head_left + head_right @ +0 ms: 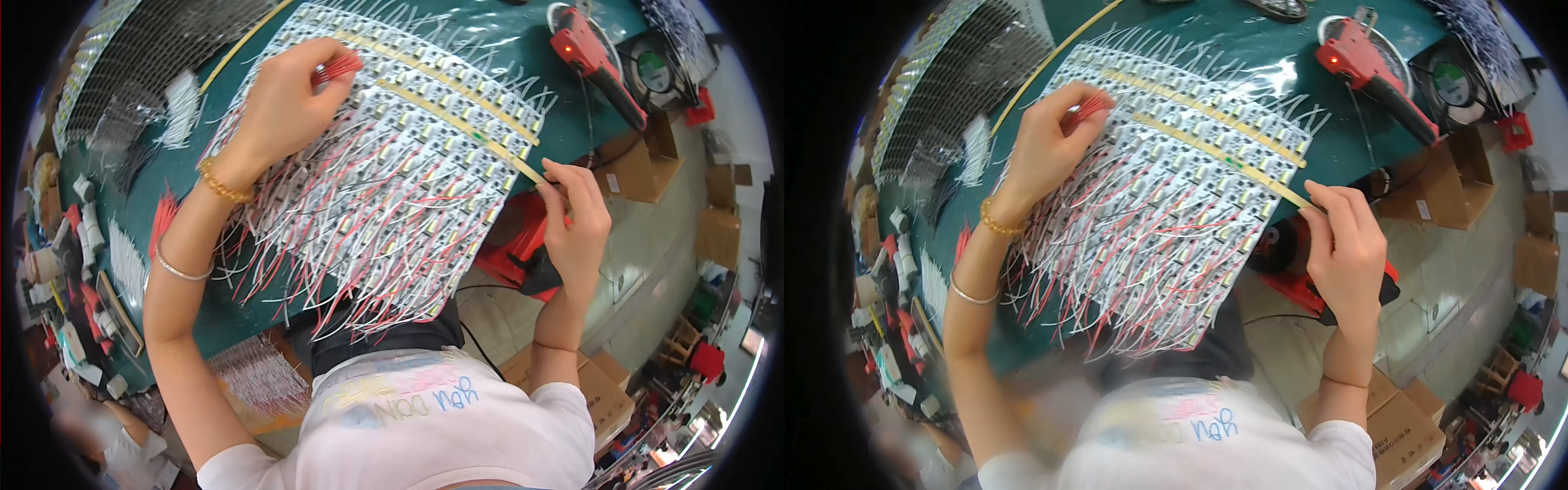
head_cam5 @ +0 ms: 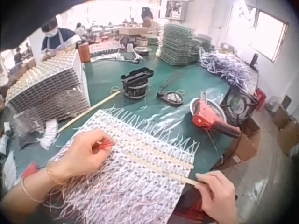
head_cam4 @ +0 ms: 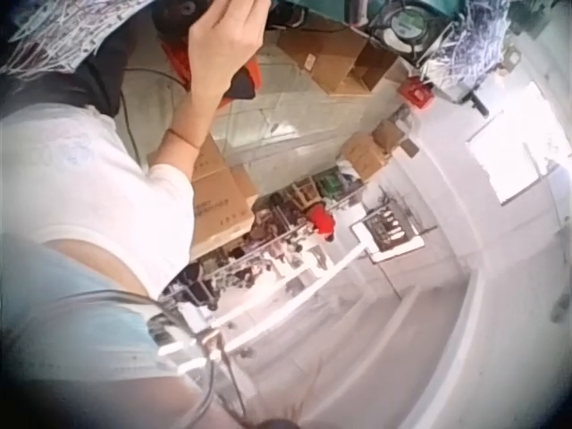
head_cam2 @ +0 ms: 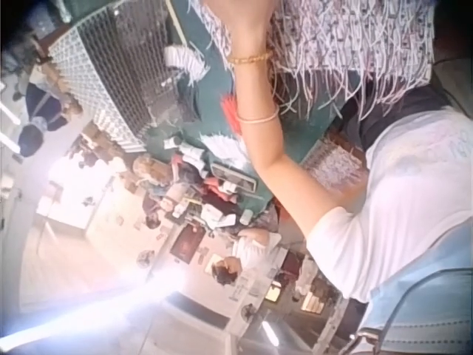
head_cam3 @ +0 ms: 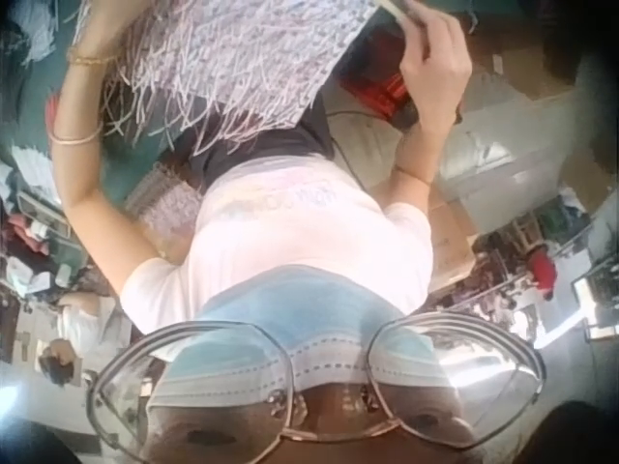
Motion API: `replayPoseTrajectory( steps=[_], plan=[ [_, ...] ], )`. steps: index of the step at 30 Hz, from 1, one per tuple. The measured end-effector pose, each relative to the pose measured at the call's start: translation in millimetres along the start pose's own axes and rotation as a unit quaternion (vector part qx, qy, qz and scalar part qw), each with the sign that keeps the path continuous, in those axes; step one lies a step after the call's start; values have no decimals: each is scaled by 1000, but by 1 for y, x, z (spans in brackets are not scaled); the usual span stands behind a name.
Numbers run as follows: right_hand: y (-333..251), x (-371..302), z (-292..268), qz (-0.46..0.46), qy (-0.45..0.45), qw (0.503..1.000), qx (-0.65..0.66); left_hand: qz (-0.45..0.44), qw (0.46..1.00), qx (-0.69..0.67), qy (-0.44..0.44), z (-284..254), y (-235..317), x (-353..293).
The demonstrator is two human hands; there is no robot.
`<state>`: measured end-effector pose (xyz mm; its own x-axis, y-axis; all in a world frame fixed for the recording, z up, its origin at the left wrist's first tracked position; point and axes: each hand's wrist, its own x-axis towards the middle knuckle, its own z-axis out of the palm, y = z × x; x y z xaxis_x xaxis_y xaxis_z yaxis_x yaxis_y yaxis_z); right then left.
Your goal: The person assembles LED light panels by attaching red and white wires to the board and soldering them in place using a soldering iron.
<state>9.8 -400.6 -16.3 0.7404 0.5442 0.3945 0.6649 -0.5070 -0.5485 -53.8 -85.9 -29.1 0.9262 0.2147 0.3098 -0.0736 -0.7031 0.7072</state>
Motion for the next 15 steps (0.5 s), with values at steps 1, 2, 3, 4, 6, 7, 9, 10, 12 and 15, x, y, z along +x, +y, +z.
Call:
replayPoseTrajectory(
  steps=[1,2,3,4,6,7,9,10,12,15],
  plan=[
    [2,0,1,-13,8,1000,2,-23,999,20,-18,-4,6,0],
    [4,-1,-1,-11,9,1000,-4,-19,1000,14,-19,-4,6,0],
    [6,-2,-3,-11,-2,1000,-3,-29,999,6,-19,-3,5,0],
    [6,-3,-3,-12,-13,1000,3,-42,999,1,-18,-4,5,-1],
    [6,-5,0,-8,-8,1000,0,-54,998,-9,-12,-5,4,0],
    [8,-5,2,-11,1,1000,-3,-46,999,-15,-5,-4,3,1],
    [9,-6,5,-16,8,1000,-1,-42,999,-17,6,-2,1,1],
    [9,-7,8,-30,24,999,-17,-28,999,-12,13,0,-2,0],
    [8,-9,11,-49,40,998,-22,-19,999,2,25,2,-5,1],
    [4,-11,6,-45,48,997,-42,-12,1000,-10,20,3,-3,2]
  ],
)
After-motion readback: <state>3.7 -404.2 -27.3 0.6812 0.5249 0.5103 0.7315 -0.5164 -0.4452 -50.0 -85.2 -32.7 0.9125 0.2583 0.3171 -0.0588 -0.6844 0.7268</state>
